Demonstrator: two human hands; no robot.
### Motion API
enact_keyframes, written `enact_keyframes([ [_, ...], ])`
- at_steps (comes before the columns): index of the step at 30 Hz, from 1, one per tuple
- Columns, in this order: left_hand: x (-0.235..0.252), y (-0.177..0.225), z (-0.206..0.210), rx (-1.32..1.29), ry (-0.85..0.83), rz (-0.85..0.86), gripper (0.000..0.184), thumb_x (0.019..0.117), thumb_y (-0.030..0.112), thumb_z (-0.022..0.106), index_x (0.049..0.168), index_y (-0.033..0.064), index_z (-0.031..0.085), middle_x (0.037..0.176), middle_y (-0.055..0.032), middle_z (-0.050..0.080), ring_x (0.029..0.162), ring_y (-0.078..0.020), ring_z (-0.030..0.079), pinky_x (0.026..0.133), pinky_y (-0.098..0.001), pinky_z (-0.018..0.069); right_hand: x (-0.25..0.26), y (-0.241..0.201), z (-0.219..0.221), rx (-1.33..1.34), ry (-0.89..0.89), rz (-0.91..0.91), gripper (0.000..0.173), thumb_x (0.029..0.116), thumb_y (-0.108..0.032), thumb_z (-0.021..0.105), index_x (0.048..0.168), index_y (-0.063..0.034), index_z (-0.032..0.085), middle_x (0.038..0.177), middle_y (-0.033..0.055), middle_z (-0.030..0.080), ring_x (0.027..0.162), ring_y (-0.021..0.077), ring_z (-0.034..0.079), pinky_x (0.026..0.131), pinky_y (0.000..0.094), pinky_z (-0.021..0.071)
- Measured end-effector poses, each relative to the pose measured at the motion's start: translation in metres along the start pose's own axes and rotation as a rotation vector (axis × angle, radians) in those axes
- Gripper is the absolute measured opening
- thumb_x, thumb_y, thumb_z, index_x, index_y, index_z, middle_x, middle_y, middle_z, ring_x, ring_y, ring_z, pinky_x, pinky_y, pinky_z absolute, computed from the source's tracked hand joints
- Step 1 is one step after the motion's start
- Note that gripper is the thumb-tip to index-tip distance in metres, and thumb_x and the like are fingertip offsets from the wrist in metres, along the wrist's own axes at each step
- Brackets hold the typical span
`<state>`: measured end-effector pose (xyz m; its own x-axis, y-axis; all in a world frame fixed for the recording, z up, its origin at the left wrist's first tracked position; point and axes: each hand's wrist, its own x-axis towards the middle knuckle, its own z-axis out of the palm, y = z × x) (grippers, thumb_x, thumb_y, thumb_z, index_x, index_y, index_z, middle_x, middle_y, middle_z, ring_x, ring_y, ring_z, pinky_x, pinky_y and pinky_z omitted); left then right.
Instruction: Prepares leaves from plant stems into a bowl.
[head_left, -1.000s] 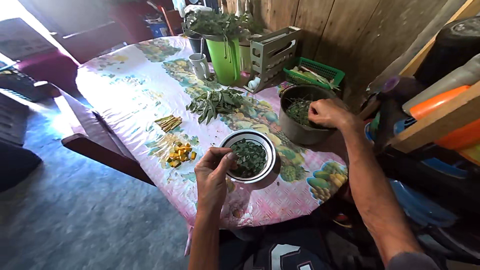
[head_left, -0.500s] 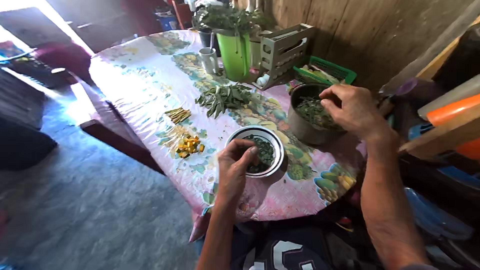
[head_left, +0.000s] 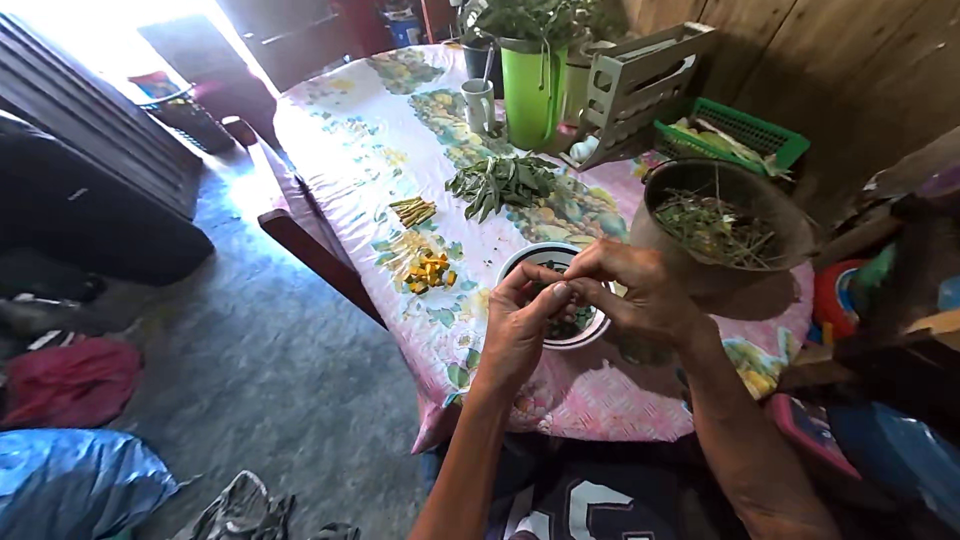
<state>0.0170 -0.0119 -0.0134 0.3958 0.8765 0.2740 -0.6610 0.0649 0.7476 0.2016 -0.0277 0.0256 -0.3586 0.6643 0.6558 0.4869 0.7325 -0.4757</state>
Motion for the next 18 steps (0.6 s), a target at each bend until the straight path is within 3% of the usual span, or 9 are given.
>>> enact_keyframes([
  [7, 0.003, -0.006, -0.004, 0.213, 0.008, -0.009, 0.009, 0.0963, 0.004, 0.066, 0.105, 0.0041, 0.067, 0.087, -0.0107, 0.065, 0.072, -0.0151, 0.064, 0.072, -0.0333, 0.0594, -0.002, 0.002, 0.009, -0.303, -0.054, -0.005, 0.011, 0.0914, -0.014, 0.059, 0.091, -0.0045, 0.064, 0.083, 0.0048, 0.059, 0.064, 0.0097, 0.056, 0.054, 0.0235, 0.0483],
  [13, 0.002, -0.011, 0.000, 0.382, 0.077, 0.045, 0.010, 0.0976, 0.006, 0.066, 0.106, 0.0017, 0.068, 0.088, -0.0119, 0.067, 0.072, -0.0181, 0.066, 0.071, -0.0349, 0.0606, -0.009, 0.005, 0.006, -0.428, -0.057, -0.007, 0.014, 0.0933, -0.016, 0.057, 0.089, -0.0034, 0.062, 0.082, 0.0081, 0.058, 0.062, 0.0164, 0.058, 0.051, 0.0295, 0.0490],
  [18, 0.003, -0.003, -0.006, 0.274, 0.093, 0.000, 0.011, 0.0980, 0.003, 0.063, 0.108, 0.0041, 0.066, 0.091, -0.0100, 0.067, 0.073, -0.0167, 0.067, 0.073, -0.0348, 0.0618, -0.019, 0.006, -0.029, -0.501, 0.037, 0.136, 0.018, 0.0967, -0.019, 0.052, 0.094, -0.0033, 0.062, 0.083, 0.0075, 0.059, 0.064, 0.0161, 0.057, 0.053, 0.0326, 0.0485],
])
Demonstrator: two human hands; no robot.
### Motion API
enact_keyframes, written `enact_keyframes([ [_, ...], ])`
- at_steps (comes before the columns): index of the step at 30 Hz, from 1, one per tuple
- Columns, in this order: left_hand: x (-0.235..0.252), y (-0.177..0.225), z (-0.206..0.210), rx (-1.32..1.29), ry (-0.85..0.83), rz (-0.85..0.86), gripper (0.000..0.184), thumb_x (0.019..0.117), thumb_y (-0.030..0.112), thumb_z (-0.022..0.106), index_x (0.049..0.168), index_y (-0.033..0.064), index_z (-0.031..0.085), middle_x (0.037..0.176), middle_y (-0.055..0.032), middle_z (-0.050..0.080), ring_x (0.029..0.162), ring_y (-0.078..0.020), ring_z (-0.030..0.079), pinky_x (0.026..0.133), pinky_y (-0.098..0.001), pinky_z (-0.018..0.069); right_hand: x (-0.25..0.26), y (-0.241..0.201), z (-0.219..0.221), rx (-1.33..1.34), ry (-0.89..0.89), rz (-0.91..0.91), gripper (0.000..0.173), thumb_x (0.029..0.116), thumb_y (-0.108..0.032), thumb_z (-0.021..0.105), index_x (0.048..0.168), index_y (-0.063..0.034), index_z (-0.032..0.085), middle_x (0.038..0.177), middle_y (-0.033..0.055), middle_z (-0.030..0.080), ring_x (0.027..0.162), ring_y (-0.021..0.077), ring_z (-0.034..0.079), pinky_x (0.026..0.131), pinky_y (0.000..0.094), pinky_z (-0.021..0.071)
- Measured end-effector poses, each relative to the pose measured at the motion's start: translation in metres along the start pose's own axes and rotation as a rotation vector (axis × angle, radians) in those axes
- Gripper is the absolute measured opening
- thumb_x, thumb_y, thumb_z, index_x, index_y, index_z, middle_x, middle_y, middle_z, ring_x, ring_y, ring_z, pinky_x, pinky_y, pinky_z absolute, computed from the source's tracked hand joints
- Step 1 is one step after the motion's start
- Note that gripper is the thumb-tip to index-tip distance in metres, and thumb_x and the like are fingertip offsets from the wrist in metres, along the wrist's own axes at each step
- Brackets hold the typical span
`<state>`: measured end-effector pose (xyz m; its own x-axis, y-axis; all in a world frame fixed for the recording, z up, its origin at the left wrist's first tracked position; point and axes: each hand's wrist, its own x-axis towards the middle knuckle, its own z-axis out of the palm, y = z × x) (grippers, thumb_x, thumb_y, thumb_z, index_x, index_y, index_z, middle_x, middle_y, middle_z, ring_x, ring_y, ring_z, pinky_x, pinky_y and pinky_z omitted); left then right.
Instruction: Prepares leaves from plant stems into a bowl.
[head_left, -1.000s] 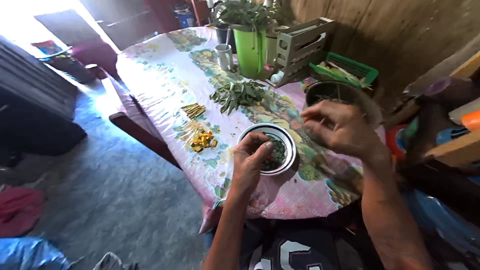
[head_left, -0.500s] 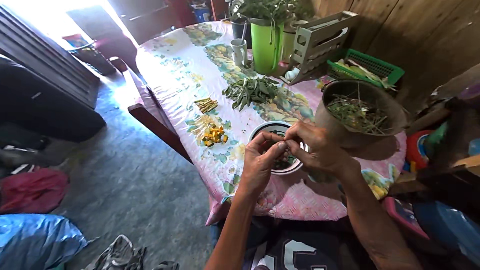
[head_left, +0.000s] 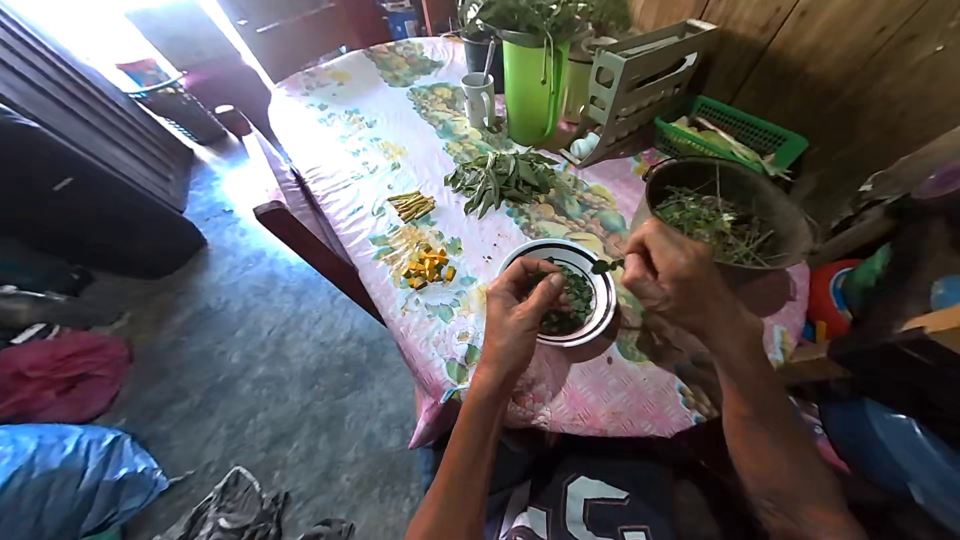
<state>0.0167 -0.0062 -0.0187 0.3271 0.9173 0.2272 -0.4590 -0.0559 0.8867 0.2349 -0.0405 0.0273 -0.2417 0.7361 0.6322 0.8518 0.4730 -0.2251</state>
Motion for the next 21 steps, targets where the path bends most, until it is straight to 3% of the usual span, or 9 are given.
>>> enact_keyframes([
  [5, 0.002, -0.005, 0.006, -0.038, -0.052, -0.007, 0.012, 0.0965, 0.002, 0.065, 0.107, 0.0044, 0.068, 0.091, -0.0097, 0.068, 0.073, -0.0163, 0.067, 0.073, -0.0347, 0.0618, -0.003, 0.000, -0.013, 0.153, 0.062, 0.080, 0.018, 0.0967, -0.018, 0.051, 0.099, -0.0046, 0.062, 0.086, 0.0034, 0.060, 0.069, 0.0060, 0.056, 0.059, 0.0214, 0.0489],
  [8, 0.002, -0.009, 0.012, -0.043, -0.116, -0.030, 0.019, 0.0955, 0.003, 0.066, 0.115, 0.0022, 0.068, 0.094, -0.0124, 0.068, 0.073, -0.0172, 0.067, 0.074, -0.0357, 0.0620, -0.005, -0.007, -0.006, 0.399, 0.058, 0.123, 0.020, 0.1004, -0.026, 0.051, 0.100, -0.0086, 0.061, 0.091, -0.0002, 0.062, 0.069, 0.0035, 0.059, 0.058, 0.0213, 0.0536],
  [13, -0.005, -0.013, 0.024, -0.073, -0.149, 0.057, 0.029, 0.0951, 0.001, 0.066, 0.124, 0.0035, 0.065, 0.101, -0.0139, 0.067, 0.075, -0.0178, 0.067, 0.073, -0.0358, 0.0620, -0.003, -0.020, 0.013, 0.467, -0.008, 0.153, 0.014, 0.0989, -0.019, 0.054, 0.102, -0.0086, 0.063, 0.078, -0.0033, 0.058, 0.062, 0.0031, 0.054, 0.053, 0.0204, 0.0471],
  [15, -0.006, -0.014, 0.023, -0.067, -0.129, 0.111, 0.030, 0.0956, 0.002, 0.065, 0.125, 0.0039, 0.065, 0.104, -0.0135, 0.067, 0.076, -0.0175, 0.067, 0.073, -0.0357, 0.0619, -0.005, -0.020, 0.017, 0.488, -0.061, 0.161, 0.012, 0.0987, -0.016, 0.055, 0.103, -0.0088, 0.063, 0.080, -0.0032, 0.059, 0.064, 0.0029, 0.056, 0.055, 0.0198, 0.0496],
  [21, -0.006, -0.013, 0.020, 0.009, -0.138, 0.201, 0.015, 0.0960, 0.000, 0.064, 0.111, 0.0017, 0.068, 0.096, -0.0113, 0.069, 0.074, -0.0151, 0.067, 0.070, -0.0314, 0.0607, -0.008, -0.017, 0.028, 0.519, -0.064, 0.104, 0.011, 0.0954, -0.016, 0.055, 0.098, -0.0076, 0.062, 0.079, -0.0024, 0.057, 0.064, 0.0021, 0.055, 0.054, 0.0185, 0.0487],
])
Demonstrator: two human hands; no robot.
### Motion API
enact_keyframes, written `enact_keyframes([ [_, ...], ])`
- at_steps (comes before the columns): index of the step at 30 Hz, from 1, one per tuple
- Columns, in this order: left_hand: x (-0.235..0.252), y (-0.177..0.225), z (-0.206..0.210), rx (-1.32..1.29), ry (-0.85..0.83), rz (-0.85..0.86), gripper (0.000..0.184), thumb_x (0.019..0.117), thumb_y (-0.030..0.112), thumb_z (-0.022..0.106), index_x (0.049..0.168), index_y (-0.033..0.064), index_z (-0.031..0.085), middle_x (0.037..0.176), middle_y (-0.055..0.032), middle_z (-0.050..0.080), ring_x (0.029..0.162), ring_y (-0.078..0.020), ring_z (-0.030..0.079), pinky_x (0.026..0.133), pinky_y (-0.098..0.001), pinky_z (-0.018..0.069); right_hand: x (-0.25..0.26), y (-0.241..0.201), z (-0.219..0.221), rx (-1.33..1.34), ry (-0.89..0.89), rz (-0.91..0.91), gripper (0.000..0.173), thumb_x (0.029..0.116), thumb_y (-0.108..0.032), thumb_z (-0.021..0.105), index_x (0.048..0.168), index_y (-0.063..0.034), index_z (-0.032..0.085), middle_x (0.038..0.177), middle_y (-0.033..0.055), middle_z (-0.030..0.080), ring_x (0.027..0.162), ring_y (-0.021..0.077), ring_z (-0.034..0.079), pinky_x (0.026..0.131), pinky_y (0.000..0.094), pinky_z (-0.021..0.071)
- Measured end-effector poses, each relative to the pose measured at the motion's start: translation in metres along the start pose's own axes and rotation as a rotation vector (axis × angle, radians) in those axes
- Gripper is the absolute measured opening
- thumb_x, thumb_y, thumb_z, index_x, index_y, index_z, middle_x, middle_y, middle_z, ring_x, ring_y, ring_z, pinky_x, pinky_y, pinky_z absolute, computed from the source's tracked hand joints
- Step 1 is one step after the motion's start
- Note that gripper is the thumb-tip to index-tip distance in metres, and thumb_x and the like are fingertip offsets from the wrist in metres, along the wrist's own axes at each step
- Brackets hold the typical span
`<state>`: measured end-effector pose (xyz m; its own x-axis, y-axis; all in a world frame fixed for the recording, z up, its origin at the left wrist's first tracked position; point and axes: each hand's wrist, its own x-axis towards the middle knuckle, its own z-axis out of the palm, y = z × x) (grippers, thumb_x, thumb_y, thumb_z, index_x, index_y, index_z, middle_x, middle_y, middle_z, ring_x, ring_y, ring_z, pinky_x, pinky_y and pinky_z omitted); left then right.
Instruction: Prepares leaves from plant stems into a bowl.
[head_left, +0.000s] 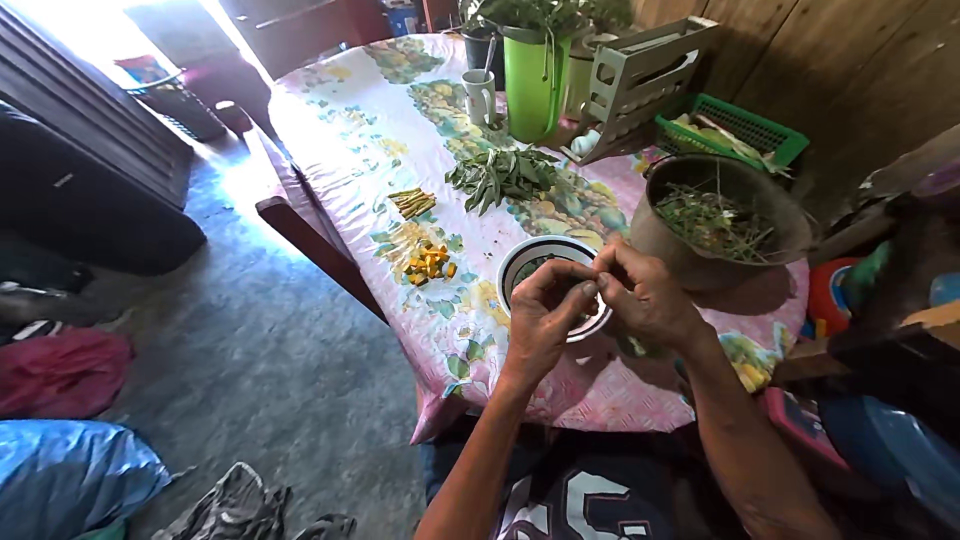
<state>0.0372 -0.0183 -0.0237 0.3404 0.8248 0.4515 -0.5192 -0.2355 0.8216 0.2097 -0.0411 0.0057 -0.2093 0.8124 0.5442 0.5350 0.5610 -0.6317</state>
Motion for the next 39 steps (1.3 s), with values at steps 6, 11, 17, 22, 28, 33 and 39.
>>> enact_keyframes([
  [6, 0.001, 0.004, -0.001, 0.181, 0.045, -0.003, 0.012, 0.0949, -0.001, 0.063, 0.106, 0.0029, 0.065, 0.090, -0.0084, 0.067, 0.072, -0.0137, 0.065, 0.064, -0.0278, 0.0580, 0.002, -0.001, 0.006, -0.089, 0.006, -0.036, 0.011, 0.0918, -0.013, 0.055, 0.095, -0.0051, 0.061, 0.075, -0.0011, 0.056, 0.062, 0.0022, 0.052, 0.055, 0.0177, 0.0464],
  [11, 0.002, 0.000, -0.002, 0.357, 0.162, 0.046, 0.009, 0.0958, 0.003, 0.062, 0.104, 0.0046, 0.066, 0.085, -0.0064, 0.067, 0.065, -0.0139, 0.065, 0.057, -0.0278, 0.0571, 0.002, 0.001, 0.006, -0.175, 0.021, -0.032, 0.012, 0.0936, -0.016, 0.052, 0.093, -0.0077, 0.061, 0.078, -0.0005, 0.055, 0.065, 0.0052, 0.053, 0.056, 0.0213, 0.0468],
  [17, 0.005, 0.009, -0.025, 0.053, 0.068, -0.031, 0.013, 0.1002, 0.004, 0.061, 0.112, 0.0030, 0.066, 0.093, -0.0108, 0.067, 0.076, -0.0178, 0.068, 0.072, -0.0337, 0.0619, -0.012, 0.007, -0.052, -0.384, 0.089, 0.076, 0.026, 0.1031, -0.025, 0.047, 0.105, -0.0045, 0.062, 0.078, 0.0054, 0.058, 0.061, 0.0145, 0.056, 0.051, 0.0348, 0.0480],
  [22, 0.002, 0.009, -0.023, -0.259, 0.055, -0.145, 0.011, 0.0984, 0.006, 0.065, 0.109, 0.0055, 0.070, 0.097, -0.0098, 0.068, 0.076, -0.0143, 0.068, 0.075, -0.0311, 0.0612, -0.040, 0.043, -0.137, -0.822, 0.273, 0.317, 0.036, 0.1048, -0.037, 0.051, 0.107, -0.0046, 0.065, 0.088, 0.0179, 0.065, 0.072, 0.0340, 0.066, 0.061, 0.0548, 0.0523],
  [28, 0.005, 0.007, -0.015, -0.344, 0.046, -0.181, 0.012, 0.0972, 0.005, 0.066, 0.108, 0.0067, 0.072, 0.092, -0.0082, 0.070, 0.074, -0.0131, 0.069, 0.075, -0.0311, 0.0617, -0.017, -0.004, -0.079, -0.674, 0.175, 0.182, 0.041, 0.1029, -0.030, 0.056, 0.133, -0.0024, 0.062, 0.126, 0.0207, 0.064, 0.111, 0.0364, 0.065, 0.093, 0.0566, 0.0535],
  [33, 0.003, 0.009, -0.012, -0.311, 0.075, -0.205, 0.014, 0.0951, 0.007, 0.070, 0.109, 0.0097, 0.070, 0.090, -0.0082, 0.068, 0.070, -0.0123, 0.066, 0.067, -0.0288, 0.0601, -0.002, -0.012, -0.007, -0.081, -0.001, -0.097, 0.036, 0.0934, -0.017, 0.070, 0.126, -0.0036, 0.068, 0.114, 0.0051, 0.069, 0.097, 0.0105, 0.068, 0.084, 0.0287, 0.0607],
  [39, 0.000, 0.008, -0.016, -0.268, 0.085, -0.237, 0.011, 0.0934, 0.008, 0.072, 0.103, 0.0108, 0.068, 0.097, -0.0074, 0.068, 0.079, -0.0124, 0.067, 0.073, -0.0301, 0.0594, 0.006, -0.014, 0.007, -0.079, 0.008, -0.214, 0.032, 0.0863, -0.008, 0.072, 0.118, -0.0012, 0.071, 0.113, 0.0081, 0.068, 0.097, 0.0110, 0.067, 0.083, 0.0257, 0.0586],
])
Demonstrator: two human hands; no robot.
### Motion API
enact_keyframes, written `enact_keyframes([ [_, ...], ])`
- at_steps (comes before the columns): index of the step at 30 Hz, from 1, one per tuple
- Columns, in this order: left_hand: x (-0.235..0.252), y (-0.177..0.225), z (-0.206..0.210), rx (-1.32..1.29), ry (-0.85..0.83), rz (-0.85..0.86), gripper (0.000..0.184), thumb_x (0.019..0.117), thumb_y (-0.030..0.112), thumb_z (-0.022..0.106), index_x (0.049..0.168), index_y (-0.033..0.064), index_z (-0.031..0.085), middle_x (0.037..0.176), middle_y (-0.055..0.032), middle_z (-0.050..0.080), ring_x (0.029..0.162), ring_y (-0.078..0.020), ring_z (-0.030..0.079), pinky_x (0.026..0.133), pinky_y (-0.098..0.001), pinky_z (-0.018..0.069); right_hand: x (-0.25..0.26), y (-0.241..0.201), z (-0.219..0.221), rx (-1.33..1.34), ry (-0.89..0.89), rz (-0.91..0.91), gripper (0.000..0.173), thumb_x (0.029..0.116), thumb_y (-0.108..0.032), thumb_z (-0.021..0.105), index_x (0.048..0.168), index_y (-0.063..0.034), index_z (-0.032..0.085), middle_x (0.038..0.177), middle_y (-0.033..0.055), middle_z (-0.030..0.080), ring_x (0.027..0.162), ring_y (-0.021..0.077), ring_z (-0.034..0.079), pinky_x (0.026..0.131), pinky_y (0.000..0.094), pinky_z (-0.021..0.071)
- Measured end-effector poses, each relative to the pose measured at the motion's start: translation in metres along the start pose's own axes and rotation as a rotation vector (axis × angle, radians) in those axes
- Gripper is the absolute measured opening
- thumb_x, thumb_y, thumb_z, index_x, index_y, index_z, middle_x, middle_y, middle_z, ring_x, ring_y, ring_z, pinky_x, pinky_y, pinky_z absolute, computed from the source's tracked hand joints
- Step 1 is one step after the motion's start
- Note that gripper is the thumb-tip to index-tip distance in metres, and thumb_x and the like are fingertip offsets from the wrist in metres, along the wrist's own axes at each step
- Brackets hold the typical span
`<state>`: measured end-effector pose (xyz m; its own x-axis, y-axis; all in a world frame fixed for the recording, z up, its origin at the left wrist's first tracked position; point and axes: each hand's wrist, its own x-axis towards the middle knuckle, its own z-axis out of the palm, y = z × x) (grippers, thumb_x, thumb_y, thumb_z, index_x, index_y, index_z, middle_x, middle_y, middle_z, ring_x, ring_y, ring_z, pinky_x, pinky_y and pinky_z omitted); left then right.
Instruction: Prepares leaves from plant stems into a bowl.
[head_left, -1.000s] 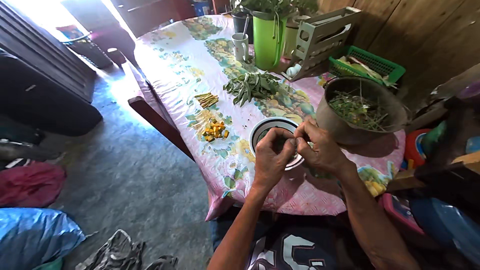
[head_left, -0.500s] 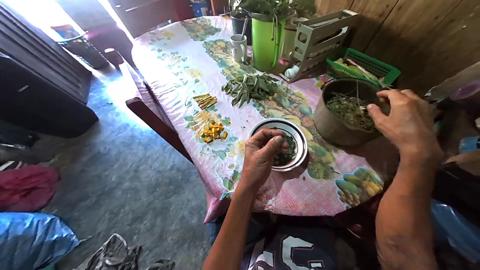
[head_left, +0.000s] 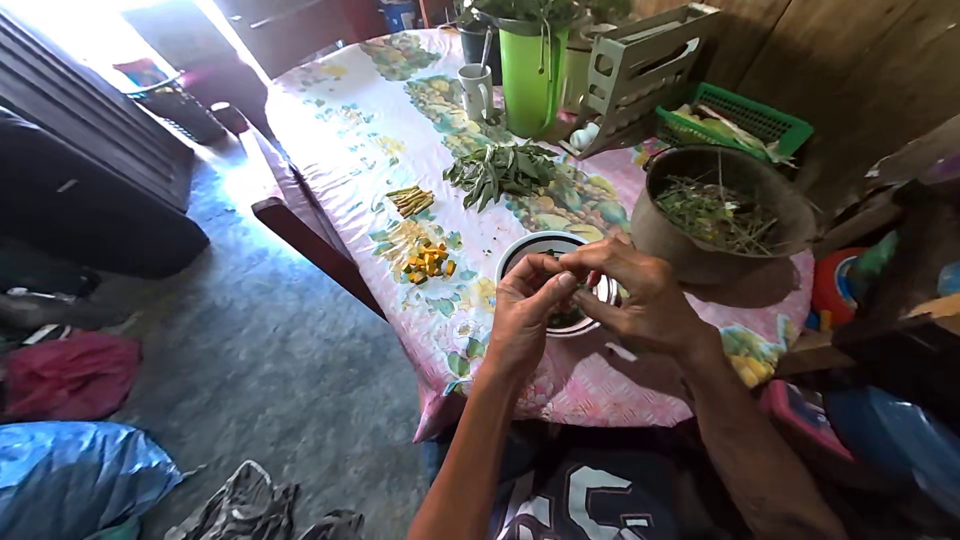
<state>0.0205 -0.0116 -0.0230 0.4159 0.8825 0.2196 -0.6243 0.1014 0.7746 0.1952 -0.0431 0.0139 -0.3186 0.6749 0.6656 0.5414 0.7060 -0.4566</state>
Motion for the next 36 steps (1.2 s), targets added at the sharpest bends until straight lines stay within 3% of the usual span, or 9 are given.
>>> enact_keyframes([
  [5, -0.001, -0.002, -0.001, -0.090, -0.007, -0.041, 0.007, 0.0940, 0.010, 0.072, 0.101, 0.0081, 0.070, 0.092, -0.0089, 0.070, 0.075, -0.0129, 0.068, 0.070, -0.0296, 0.0604, 0.001, 0.004, 0.005, -0.006, 0.063, -0.070, 0.017, 0.0890, -0.003, 0.071, 0.105, 0.0015, 0.072, 0.104, 0.0094, 0.071, 0.095, 0.0127, 0.069, 0.085, 0.0275, 0.0596],
  [10, -0.005, 0.003, -0.002, -0.047, 0.005, -0.043, 0.013, 0.0981, 0.006, 0.065, 0.110, 0.0048, 0.070, 0.094, -0.0103, 0.070, 0.079, -0.0141, 0.069, 0.078, -0.0311, 0.0608, 0.001, 0.011, 0.010, 0.023, 0.106, -0.059, 0.011, 0.0876, 0.000, 0.070, 0.099, 0.0017, 0.073, 0.100, 0.0084, 0.071, 0.094, 0.0123, 0.068, 0.088, 0.0286, 0.0568],
  [16, -0.005, 0.001, -0.006, 0.020, 0.088, 0.017, 0.013, 0.0996, 0.005, 0.063, 0.111, 0.0051, 0.069, 0.089, -0.0093, 0.068, 0.070, -0.0122, 0.066, 0.068, -0.0280, 0.0599, 0.001, 0.019, 0.012, 0.145, 0.006, 0.084, 0.011, 0.0922, -0.004, 0.068, 0.102, -0.0025, 0.070, 0.100, 0.0041, 0.067, 0.084, 0.0086, 0.066, 0.074, 0.0242, 0.0604],
  [21, -0.004, 0.002, -0.011, 0.099, 0.126, 0.047, 0.013, 0.1002, 0.006, 0.062, 0.111, 0.0053, 0.068, 0.087, -0.0082, 0.067, 0.069, -0.0123, 0.064, 0.068, -0.0278, 0.0591, -0.005, 0.025, 0.005, 0.230, 0.021, 0.189, 0.012, 0.0948, -0.003, 0.065, 0.107, -0.0022, 0.066, 0.098, 0.0048, 0.067, 0.074, 0.0114, 0.066, 0.065, 0.0274, 0.0610],
  [23, -0.004, 0.002, -0.013, 0.122, 0.140, 0.060, 0.013, 0.1006, 0.007, 0.061, 0.111, 0.0057, 0.068, 0.089, -0.0075, 0.066, 0.071, -0.0122, 0.064, 0.069, -0.0283, 0.0591, -0.006, 0.029, 0.003, 0.137, -0.022, 0.209, 0.014, 0.0938, -0.008, 0.067, 0.108, -0.0054, 0.067, 0.098, 0.0022, 0.069, 0.080, 0.0103, 0.067, 0.072, 0.0283, 0.0607],
  [25, -0.004, 0.002, -0.013, 0.126, 0.148, 0.073, 0.013, 0.1003, 0.007, 0.062, 0.111, 0.0057, 0.068, 0.090, -0.0077, 0.066, 0.072, -0.0124, 0.065, 0.069, -0.0284, 0.0592, -0.004, 0.030, 0.002, 0.017, -0.079, 0.179, 0.023, 0.0922, -0.017, 0.071, 0.114, -0.0085, 0.070, 0.107, -0.0003, 0.070, 0.097, 0.0088, 0.067, 0.089, 0.0293, 0.0580],
  [27, -0.004, 0.001, -0.011, 0.123, 0.151, 0.074, 0.012, 0.0996, 0.006, 0.063, 0.111, 0.0061, 0.068, 0.090, -0.0078, 0.067, 0.072, -0.0122, 0.065, 0.069, -0.0280, 0.0592, 0.002, 0.027, 0.008, 0.039, -0.059, 0.122, 0.026, 0.0916, -0.015, 0.072, 0.116, -0.0053, 0.070, 0.112, 0.0024, 0.070, 0.104, 0.0104, 0.067, 0.095, 0.0303, 0.0576],
  [32, -0.005, 0.000, -0.009, 0.086, 0.130, 0.049, 0.010, 0.1007, 0.006, 0.061, 0.109, 0.0060, 0.067, 0.092, -0.0084, 0.067, 0.071, -0.0117, 0.064, 0.068, -0.0271, 0.0586, 0.012, 0.022, 0.018, 0.119, -0.035, 0.044, 0.012, 0.0906, -0.003, 0.068, 0.102, -0.0022, 0.071, 0.100, 0.0045, 0.069, 0.089, 0.0098, 0.067, 0.081, 0.0267, 0.0595],
  [36, -0.006, 0.004, -0.015, 0.073, 0.117, 0.036, 0.010, 0.1022, 0.007, 0.058, 0.109, 0.0066, 0.066, 0.087, -0.0071, 0.065, 0.070, -0.0115, 0.064, 0.069, -0.0270, 0.0583, 0.004, 0.029, 0.006, 0.085, -0.033, 0.115, 0.012, 0.0923, -0.006, 0.063, 0.103, -0.0040, 0.069, 0.098, 0.0024, 0.068, 0.082, 0.0084, 0.066, 0.073, 0.0262, 0.0592],
])
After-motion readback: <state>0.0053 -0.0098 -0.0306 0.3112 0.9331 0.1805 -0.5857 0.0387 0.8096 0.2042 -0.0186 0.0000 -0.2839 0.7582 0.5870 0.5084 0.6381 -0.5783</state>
